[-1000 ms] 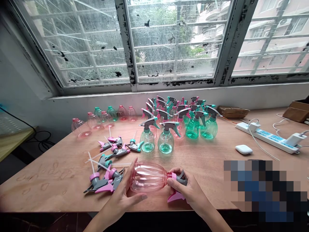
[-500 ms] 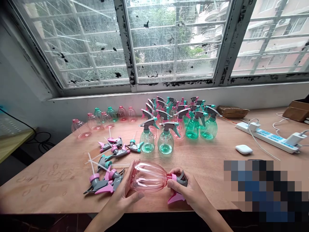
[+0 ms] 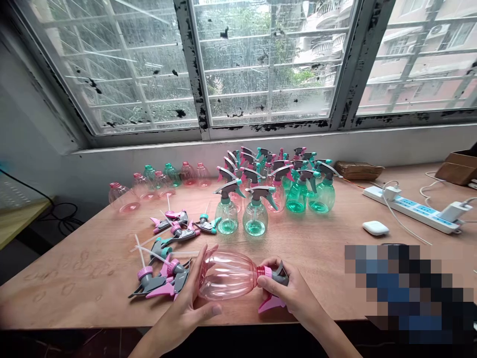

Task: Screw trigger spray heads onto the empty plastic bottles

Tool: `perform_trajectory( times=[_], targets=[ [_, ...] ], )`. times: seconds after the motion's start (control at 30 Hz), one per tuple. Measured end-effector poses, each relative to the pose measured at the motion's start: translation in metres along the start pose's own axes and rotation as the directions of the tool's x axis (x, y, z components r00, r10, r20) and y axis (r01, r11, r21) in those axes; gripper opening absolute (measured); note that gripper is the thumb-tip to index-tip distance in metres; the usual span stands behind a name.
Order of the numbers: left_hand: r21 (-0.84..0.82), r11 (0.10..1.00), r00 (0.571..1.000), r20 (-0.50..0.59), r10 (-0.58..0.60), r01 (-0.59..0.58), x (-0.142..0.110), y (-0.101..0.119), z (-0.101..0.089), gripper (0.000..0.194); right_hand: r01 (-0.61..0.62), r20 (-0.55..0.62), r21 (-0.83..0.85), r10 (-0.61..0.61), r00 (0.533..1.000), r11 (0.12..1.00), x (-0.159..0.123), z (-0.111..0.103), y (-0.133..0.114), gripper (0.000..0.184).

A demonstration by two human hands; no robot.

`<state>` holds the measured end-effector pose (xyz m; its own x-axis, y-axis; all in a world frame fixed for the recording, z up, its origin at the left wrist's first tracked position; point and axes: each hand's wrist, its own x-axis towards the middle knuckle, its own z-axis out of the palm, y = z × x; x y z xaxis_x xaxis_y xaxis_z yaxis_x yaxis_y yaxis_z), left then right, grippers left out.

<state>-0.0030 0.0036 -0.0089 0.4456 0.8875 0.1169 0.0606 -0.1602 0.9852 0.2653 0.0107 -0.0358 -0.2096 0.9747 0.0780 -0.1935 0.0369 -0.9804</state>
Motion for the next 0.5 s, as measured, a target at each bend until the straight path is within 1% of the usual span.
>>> perform_trajectory(
  times=[0.07,0.13,0.27,0.3,0.43,0.5],
  targets=[
    [-0.041,0.999,1.000,0.018,0.000,0.000,0.001,0.003,0.001,0.104,0.001,0.005,0.004,-0.001,1.000,1.000,0.000,-0.001,0.001,0.041],
    [-0.040,0.999,1.000,0.020,0.009,-0.008,0.001,0.004,0.002,0.102,0.001,0.000,0.019,-0.001,1.000,1.000,0.000,-0.002,0.002,0.041],
    [0.001,0.997,0.997,0.013,0.078,-0.078,0.002,-0.004,0.002,0.088,0.005,0.012,0.013,-0.005,1.000,1.000,0.002,-0.003,0.004,0.041],
    [0.011,0.996,0.996,0.012,0.083,-0.084,0.002,-0.007,0.001,0.088,0.005,0.017,0.007,-0.005,1.000,1.000,0.002,-0.003,0.004,0.040],
    [0.029,1.000,1.000,0.011,0.010,-0.011,0.001,-0.007,-0.001,0.105,0.002,0.042,-0.002,-0.002,0.999,1.000,0.001,-0.002,0.002,0.039],
    [0.006,1.000,1.000,0.002,-0.031,0.031,0.000,-0.004,-0.002,0.102,0.004,0.045,-0.007,-0.004,0.999,1.000,0.000,-0.002,0.001,0.038]
  ],
)
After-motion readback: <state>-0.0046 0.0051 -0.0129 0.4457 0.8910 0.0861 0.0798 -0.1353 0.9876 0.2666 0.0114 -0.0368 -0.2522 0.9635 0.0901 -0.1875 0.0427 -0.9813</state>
